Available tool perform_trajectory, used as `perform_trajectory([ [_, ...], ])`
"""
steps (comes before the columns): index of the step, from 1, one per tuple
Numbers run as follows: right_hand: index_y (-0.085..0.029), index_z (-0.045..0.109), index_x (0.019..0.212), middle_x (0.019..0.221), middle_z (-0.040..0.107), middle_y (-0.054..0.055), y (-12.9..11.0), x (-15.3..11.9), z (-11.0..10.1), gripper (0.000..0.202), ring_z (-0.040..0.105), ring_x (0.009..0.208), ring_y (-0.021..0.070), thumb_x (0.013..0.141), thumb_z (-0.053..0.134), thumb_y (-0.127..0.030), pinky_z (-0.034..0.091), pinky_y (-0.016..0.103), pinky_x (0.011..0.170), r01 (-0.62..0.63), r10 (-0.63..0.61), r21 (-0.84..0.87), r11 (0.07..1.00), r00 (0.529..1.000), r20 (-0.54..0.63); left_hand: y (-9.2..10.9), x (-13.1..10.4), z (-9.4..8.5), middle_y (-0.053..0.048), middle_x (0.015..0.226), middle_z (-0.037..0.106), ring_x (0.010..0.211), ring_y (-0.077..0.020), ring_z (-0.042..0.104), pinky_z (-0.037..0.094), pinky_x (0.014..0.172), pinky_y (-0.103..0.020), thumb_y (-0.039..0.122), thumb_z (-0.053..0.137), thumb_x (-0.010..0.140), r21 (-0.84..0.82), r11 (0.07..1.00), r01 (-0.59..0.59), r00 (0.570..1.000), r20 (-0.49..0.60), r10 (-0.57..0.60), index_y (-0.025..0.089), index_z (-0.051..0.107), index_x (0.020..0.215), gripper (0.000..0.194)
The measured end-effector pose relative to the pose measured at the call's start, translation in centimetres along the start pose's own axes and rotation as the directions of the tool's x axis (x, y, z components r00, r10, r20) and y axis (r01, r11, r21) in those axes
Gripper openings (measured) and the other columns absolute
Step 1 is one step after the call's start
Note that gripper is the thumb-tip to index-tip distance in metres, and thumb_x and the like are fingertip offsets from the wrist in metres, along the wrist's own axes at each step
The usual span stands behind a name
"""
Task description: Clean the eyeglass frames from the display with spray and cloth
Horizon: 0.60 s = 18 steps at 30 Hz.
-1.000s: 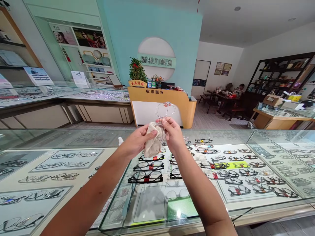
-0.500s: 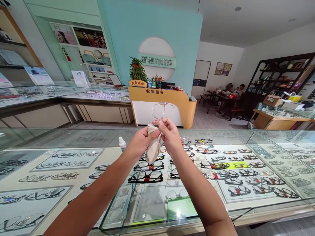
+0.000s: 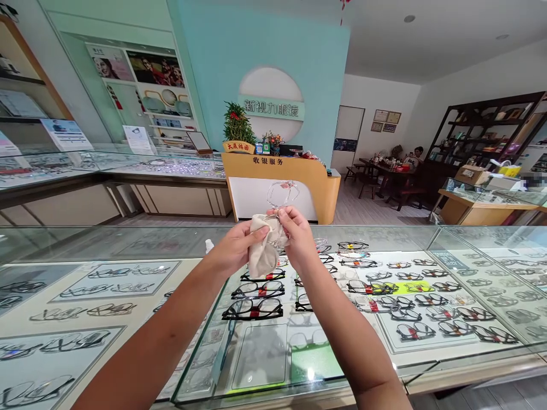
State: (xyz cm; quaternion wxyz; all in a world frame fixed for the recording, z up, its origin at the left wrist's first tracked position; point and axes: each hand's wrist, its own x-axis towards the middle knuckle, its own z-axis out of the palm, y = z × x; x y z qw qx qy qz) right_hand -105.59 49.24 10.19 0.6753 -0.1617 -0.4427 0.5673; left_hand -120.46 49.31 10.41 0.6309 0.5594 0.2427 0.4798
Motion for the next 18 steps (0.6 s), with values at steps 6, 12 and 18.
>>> perform_trajectory([
  [6, -0.024, 0.069, 0.081, 0.099, 0.078, 0.001, 0.1, 0.1, 0.0, 0.032, 0.067, 0.085, 0.0171, 0.078, 0.093, -0.046, 0.055, 0.029, 0.079, -0.008, 0.008, -0.003, 1.0, 0.999, -0.038, -0.1, 0.1, 0.2, -0.002, 0.089, 0.074, 0.075, -0.0144, 0.062, 0.049, 0.072, -0.027, 0.033, 0.102, 0.06, -0.104, 0.993, 0.057, 0.998, 0.004, -0.057, 0.017, 0.079, 0.107, 0.055],
  [12, -0.024, 0.067, 0.08, 0.098, 0.077, 0.002, 0.2, -0.3, 0.6, 0.036, 0.067, 0.086, 0.0182, 0.076, 0.093, -0.049, 0.055, 0.03, 0.081, -0.023, 0.021, -0.03, 0.999, 0.999, -0.047, -0.9, 0.1, 0.7, 0.0, 0.087, 0.073, 0.075, -0.0149, 0.062, 0.048, 0.071, -0.027, 0.039, 0.101, 0.061, 0.012, 1.0, -0.015, 0.994, -0.108, 0.017, 0.018, 0.078, 0.097, 0.047],
  [18, -0.024, 0.07, 0.081, 0.097, 0.076, 0.0, 0.1, -1.2, 1.6, 0.032, 0.066, 0.085, 0.0162, 0.081, 0.09, -0.049, 0.054, 0.028, 0.078, -0.013, 0.013, -0.046, 0.999, 1.0, -0.012, -1.0, -0.1, 1.2, 0.003, 0.069, 0.063, 0.06, -0.0107, 0.053, 0.04, 0.057, -0.025, 0.053, 0.099, 0.063, 0.063, 0.997, -0.038, 0.979, -0.196, 0.05, 0.017, 0.069, 0.078, 0.049],
])
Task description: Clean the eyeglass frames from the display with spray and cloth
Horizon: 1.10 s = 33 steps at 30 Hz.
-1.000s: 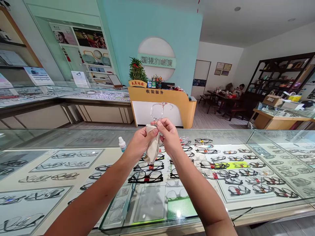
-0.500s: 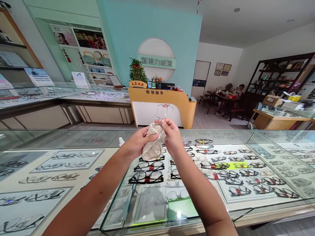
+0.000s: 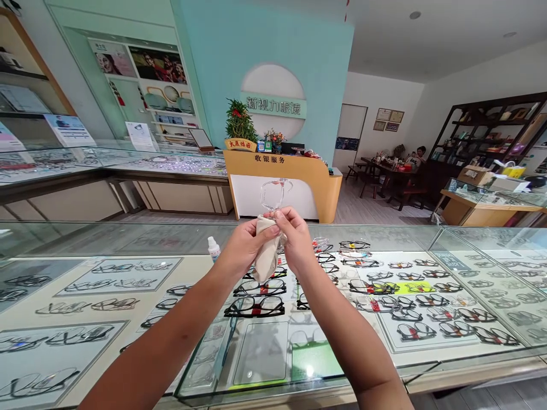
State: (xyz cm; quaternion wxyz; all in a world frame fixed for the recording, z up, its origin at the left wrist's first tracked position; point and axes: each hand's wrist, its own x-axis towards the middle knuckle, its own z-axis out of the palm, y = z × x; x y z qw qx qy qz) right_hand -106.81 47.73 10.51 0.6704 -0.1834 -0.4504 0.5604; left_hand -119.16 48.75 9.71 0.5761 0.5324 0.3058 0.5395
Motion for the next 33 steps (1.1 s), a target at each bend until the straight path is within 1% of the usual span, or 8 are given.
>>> perform_trajectory([
  [4, -0.025, 0.068, 0.082, 0.096, 0.076, 0.0, -0.2, -0.1, -0.3, 0.03, 0.068, 0.086, 0.0166, 0.082, 0.089, -0.047, 0.054, 0.028, 0.081, 0.035, -0.034, -0.033, 0.999, 0.999, 0.017, 0.6, 0.0, -0.2, 0.001, 0.071, 0.064, 0.062, -0.0101, 0.054, 0.041, 0.056, -0.023, 0.058, 0.099, 0.063, -0.072, 0.997, 0.037, 0.999, 0.033, -0.035, 0.015, 0.072, 0.081, 0.053],
  [10, -0.025, 0.068, 0.084, 0.096, 0.077, 0.001, -0.1, 0.5, -1.0, 0.031, 0.069, 0.089, 0.0178, 0.082, 0.088, -0.049, 0.055, 0.03, 0.086, 0.074, -0.074, -0.063, 0.995, 0.997, 0.004, 1.4, -0.1, -0.7, -0.003, 0.076, 0.071, 0.071, -0.0146, 0.065, 0.052, 0.067, -0.026, 0.05, 0.099, 0.068, -0.161, 0.982, 0.099, 0.983, 0.17, -0.072, 0.014, 0.073, 0.087, 0.048],
  [13, -0.025, 0.068, 0.083, 0.096, 0.077, 0.001, -0.1, 0.7, -1.1, 0.03, 0.069, 0.087, 0.0171, 0.082, 0.088, -0.048, 0.055, 0.03, 0.084, 0.076, -0.078, -0.047, 0.996, 0.997, -0.028, 1.1, 0.0, -0.6, -0.004, 0.077, 0.073, 0.078, -0.0188, 0.07, 0.055, 0.072, -0.028, 0.047, 0.101, 0.065, -0.17, 0.98, 0.107, 0.976, 0.205, -0.071, 0.014, 0.075, 0.093, 0.051],
  [17, -0.026, 0.066, 0.083, 0.098, 0.078, 0.001, 0.1, 0.6, -1.1, 0.033, 0.069, 0.087, 0.0181, 0.081, 0.088, -0.049, 0.056, 0.031, 0.083, 0.085, -0.088, -0.071, 0.994, 0.995, -0.042, 0.4, 0.3, -0.3, -0.003, 0.081, 0.075, 0.078, -0.0172, 0.07, 0.055, 0.071, -0.027, 0.049, 0.102, 0.063, -0.237, 0.964, 0.118, 0.986, 0.145, -0.085, 0.016, 0.076, 0.096, 0.054],
  [21, -0.027, 0.065, 0.085, 0.096, 0.077, 0.001, 0.3, 0.4, -1.0, 0.033, 0.068, 0.088, 0.0183, 0.083, 0.088, -0.051, 0.054, 0.03, 0.081, 0.114, -0.112, -0.132, 0.985, 0.993, 0.021, 0.2, 0.5, -0.2, -0.002, 0.081, 0.075, 0.079, -0.0146, 0.067, 0.053, 0.072, -0.024, 0.054, 0.101, 0.063, -0.292, 0.952, 0.092, 0.995, 0.065, -0.076, 0.016, 0.076, 0.094, 0.055],
  [25, -0.027, 0.067, 0.086, 0.096, 0.076, 0.0, 0.4, 0.3, -0.9, 0.03, 0.068, 0.09, 0.0176, 0.084, 0.087, -0.049, 0.053, 0.029, 0.082, 0.134, -0.128, -0.146, 0.98, 0.99, 0.053, 0.4, 0.5, -0.3, -0.001, 0.075, 0.072, 0.07, -0.0136, 0.063, 0.05, 0.065, -0.024, 0.052, 0.102, 0.063, -0.261, 0.961, 0.095, 0.994, 0.072, -0.079, 0.016, 0.076, 0.093, 0.053],
  [29, -0.027, 0.066, 0.086, 0.096, 0.076, 0.0, 0.4, 0.3, -0.9, 0.031, 0.069, 0.09, 0.0181, 0.084, 0.087, -0.05, 0.054, 0.031, 0.086, 0.095, -0.09, -0.137, 0.986, 0.995, 0.04, 0.6, 0.4, -0.4, 0.001, 0.071, 0.068, 0.063, -0.0112, 0.058, 0.044, 0.058, -0.024, 0.049, 0.102, 0.061, -0.213, 0.971, 0.106, 0.993, 0.079, -0.091, 0.016, 0.075, 0.088, 0.05],
  [33, -0.026, 0.065, 0.083, 0.097, 0.077, 0.0, 0.1, 0.5, -1.0, 0.035, 0.069, 0.089, 0.0184, 0.081, 0.088, -0.051, 0.055, 0.031, 0.085, 0.069, -0.068, -0.105, 0.992, 0.998, 0.015, 0.8, 0.4, -0.6, 0.001, 0.076, 0.069, 0.069, -0.0113, 0.06, 0.047, 0.064, -0.023, 0.04, 0.105, 0.057, -0.167, 0.981, 0.102, 0.991, 0.105, -0.085, 0.016, 0.077, 0.09, 0.05],
])
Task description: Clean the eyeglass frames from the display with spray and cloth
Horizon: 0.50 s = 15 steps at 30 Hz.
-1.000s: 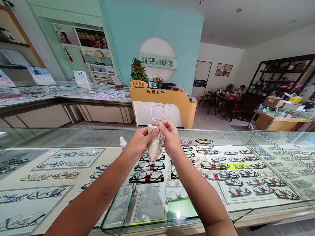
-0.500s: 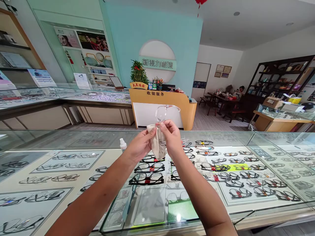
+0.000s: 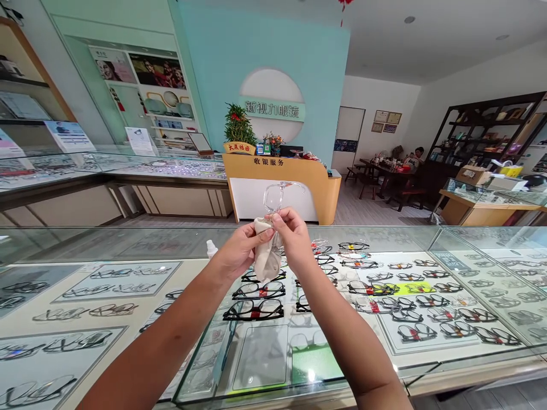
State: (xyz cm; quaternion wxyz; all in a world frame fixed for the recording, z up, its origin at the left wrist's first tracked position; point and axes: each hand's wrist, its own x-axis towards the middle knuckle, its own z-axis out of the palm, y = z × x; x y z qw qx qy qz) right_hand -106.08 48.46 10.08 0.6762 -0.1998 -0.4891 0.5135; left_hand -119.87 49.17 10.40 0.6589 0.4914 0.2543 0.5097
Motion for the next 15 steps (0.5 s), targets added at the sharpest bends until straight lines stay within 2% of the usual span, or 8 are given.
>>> perform_trajectory([
  [4, -0.025, 0.067, 0.082, 0.094, 0.077, 0.001, -0.5, 0.4, -0.4, 0.035, 0.067, 0.083, 0.0177, 0.077, 0.091, -0.051, 0.055, 0.03, 0.08, -0.021, 0.022, 0.034, 0.999, 0.999, -0.032, 0.0, -0.2, 0.1, -0.002, 0.085, 0.074, 0.079, -0.0163, 0.067, 0.053, 0.077, -0.028, 0.033, 0.105, 0.053, 0.057, 0.998, -0.017, 0.998, 0.066, 0.013, 0.017, 0.078, 0.1, 0.056],
  [7, -0.025, 0.069, 0.082, 0.094, 0.077, 0.001, -0.8, 0.4, -0.4, 0.034, 0.066, 0.082, 0.0174, 0.076, 0.091, -0.05, 0.055, 0.03, 0.079, -0.028, 0.03, 0.046, 0.999, 0.998, -0.047, -0.5, -0.2, 0.3, -0.003, 0.09, 0.075, 0.081, -0.0168, 0.067, 0.053, 0.079, -0.029, 0.034, 0.104, 0.057, 0.092, 0.992, -0.083, 0.995, 0.067, 0.078, 0.017, 0.078, 0.105, 0.057],
  [11, -0.025, 0.069, 0.082, 0.094, 0.076, 0.0, -0.6, -0.1, 0.1, 0.031, 0.067, 0.083, 0.017, 0.081, 0.089, -0.049, 0.054, 0.029, 0.08, 0.009, -0.007, 0.05, 0.999, 0.999, -0.043, -1.4, -0.1, 0.7, 0.001, 0.081, 0.07, 0.07, -0.012, 0.059, 0.047, 0.066, -0.024, 0.048, 0.099, 0.066, 0.146, 0.972, -0.183, 0.981, -0.043, 0.191, 0.017, 0.075, 0.095, 0.048],
  [15, -0.026, 0.068, 0.083, 0.095, 0.077, 0.0, -0.4, -0.3, 0.3, 0.031, 0.068, 0.087, 0.0177, 0.082, 0.088, -0.049, 0.054, 0.03, 0.084, 0.013, -0.012, 0.052, 0.999, 1.0, -0.021, -1.5, 0.1, 0.6, 0.001, 0.073, 0.067, 0.062, -0.0104, 0.053, 0.042, 0.057, -0.023, 0.065, 0.091, 0.072, 0.15, 0.971, -0.184, 0.976, -0.092, 0.199, 0.017, 0.073, 0.088, 0.053],
])
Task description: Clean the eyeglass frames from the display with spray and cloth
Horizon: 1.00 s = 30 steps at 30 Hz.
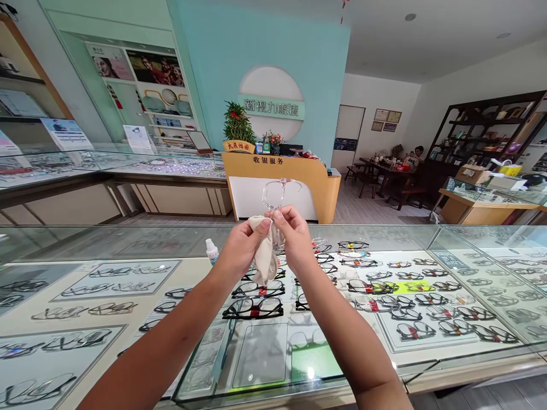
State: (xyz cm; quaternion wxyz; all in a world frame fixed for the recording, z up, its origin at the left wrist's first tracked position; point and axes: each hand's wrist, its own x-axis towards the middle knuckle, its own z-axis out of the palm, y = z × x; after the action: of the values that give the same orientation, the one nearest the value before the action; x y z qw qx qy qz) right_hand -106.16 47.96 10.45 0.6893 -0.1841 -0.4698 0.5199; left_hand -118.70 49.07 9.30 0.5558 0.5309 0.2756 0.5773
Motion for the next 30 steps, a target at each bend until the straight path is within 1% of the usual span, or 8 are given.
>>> perform_trajectory([
  [3, -0.025, 0.069, 0.082, 0.094, 0.077, 0.0, -0.2, 0.4, -0.4, 0.031, 0.066, 0.083, 0.0169, 0.081, 0.089, -0.048, 0.053, 0.029, 0.079, -0.012, 0.012, 0.0, 1.0, 1.0, -0.013, 0.6, 0.3, -0.7, 0.0, 0.07, 0.066, 0.059, -0.011, 0.053, 0.043, 0.056, -0.023, 0.069, 0.09, 0.07, 0.008, 0.998, 0.058, 0.996, 0.069, -0.058, 0.016, 0.073, 0.087, 0.058],
  [7, -0.024, 0.07, 0.079, 0.092, 0.077, 0.0, -0.3, 0.9, -0.8, 0.033, 0.065, 0.08, 0.0158, 0.074, 0.094, -0.047, 0.053, 0.027, 0.075, -0.061, 0.063, 0.067, 0.996, 0.998, -0.029, 1.4, 0.6, -1.4, -0.003, 0.079, 0.071, 0.067, -0.0154, 0.063, 0.052, 0.063, -0.027, 0.059, 0.099, 0.061, 0.017, 0.986, 0.166, 0.963, 0.215, -0.166, 0.015, 0.074, 0.095, 0.061],
  [11, -0.024, 0.07, 0.081, 0.092, 0.076, 0.0, 0.4, 0.7, -0.6, 0.034, 0.065, 0.081, 0.0159, 0.075, 0.093, -0.049, 0.053, 0.028, 0.077, -0.042, 0.044, 0.04, 0.998, 0.998, -0.046, 0.9, 0.5, -1.0, 0.001, 0.079, 0.07, 0.066, -0.0126, 0.06, 0.049, 0.062, -0.024, 0.05, 0.103, 0.057, 0.017, 0.993, 0.12, 0.984, 0.133, -0.121, 0.016, 0.075, 0.099, 0.061],
  [15, -0.026, 0.068, 0.083, 0.09, 0.073, -0.001, 1.0, 0.3, -0.1, 0.032, 0.065, 0.081, 0.0156, 0.08, 0.09, -0.049, 0.053, 0.027, 0.077, -0.011, 0.011, 0.019, 1.0, 1.0, -0.004, 0.0, 0.4, -0.2, 0.003, 0.07, 0.065, 0.061, -0.0101, 0.054, 0.042, 0.057, -0.022, 0.065, 0.091, 0.071, 0.007, 0.999, 0.039, 0.999, -0.019, -0.039, 0.017, 0.073, 0.088, 0.054],
  [18, -0.026, 0.068, 0.082, 0.091, 0.074, -0.001, 0.5, 0.4, -0.2, 0.032, 0.066, 0.083, 0.0161, 0.079, 0.09, -0.047, 0.053, 0.028, 0.079, -0.022, 0.022, 0.025, 0.999, 1.0, -0.01, 0.0, 0.4, -0.3, 0.001, 0.073, 0.068, 0.065, -0.0127, 0.058, 0.047, 0.061, -0.024, 0.07, 0.086, 0.075, -0.011, 1.0, 0.027, 0.999, 0.028, -0.026, 0.017, 0.074, 0.09, 0.056],
  [24, -0.025, 0.065, 0.079, 0.095, 0.076, 0.001, -1.5, 1.2, -1.5, 0.032, 0.064, 0.081, 0.0174, 0.076, 0.089, -0.046, 0.052, 0.03, 0.075, -0.037, 0.042, 0.053, 0.998, 0.995, -0.091, 2.0, 0.5, -2.1, -0.004, 0.084, 0.074, 0.077, -0.0187, 0.068, 0.056, 0.072, -0.03, 0.055, 0.096, 0.066, 0.053, 0.983, 0.174, 0.966, 0.186, -0.181, 0.018, 0.077, 0.102, 0.056],
  [27, -0.026, 0.064, 0.083, 0.097, 0.076, 0.002, -2.5, 1.5, -2.3, 0.027, 0.065, 0.086, 0.0187, 0.081, 0.084, -0.045, 0.051, 0.031, 0.077, 0.012, -0.012, -0.002, 1.0, 0.993, -0.121, 3.3, 0.7, -3.1, -0.005, 0.092, 0.074, 0.078, -0.0179, 0.066, 0.055, 0.068, -0.029, 0.051, 0.089, 0.074, 0.125, 0.989, 0.075, 0.992, 0.088, -0.086, 0.019, 0.078, 0.109, 0.049],
  [30, -0.027, 0.064, 0.084, 0.097, 0.076, 0.002, -3.3, 1.5, -2.9, 0.023, 0.066, 0.089, 0.02, 0.085, 0.078, -0.045, 0.051, 0.032, 0.08, 0.004, -0.007, -0.037, 0.999, 0.996, -0.084, 4.0, 0.8, -3.7, -0.001, 0.081, 0.064, 0.069, -0.0134, 0.055, 0.05, 0.063, -0.026, 0.044, 0.08, 0.081, 0.195, 0.978, -0.077, 0.997, 0.044, 0.069, 0.021, 0.077, 0.101, 0.031],
])
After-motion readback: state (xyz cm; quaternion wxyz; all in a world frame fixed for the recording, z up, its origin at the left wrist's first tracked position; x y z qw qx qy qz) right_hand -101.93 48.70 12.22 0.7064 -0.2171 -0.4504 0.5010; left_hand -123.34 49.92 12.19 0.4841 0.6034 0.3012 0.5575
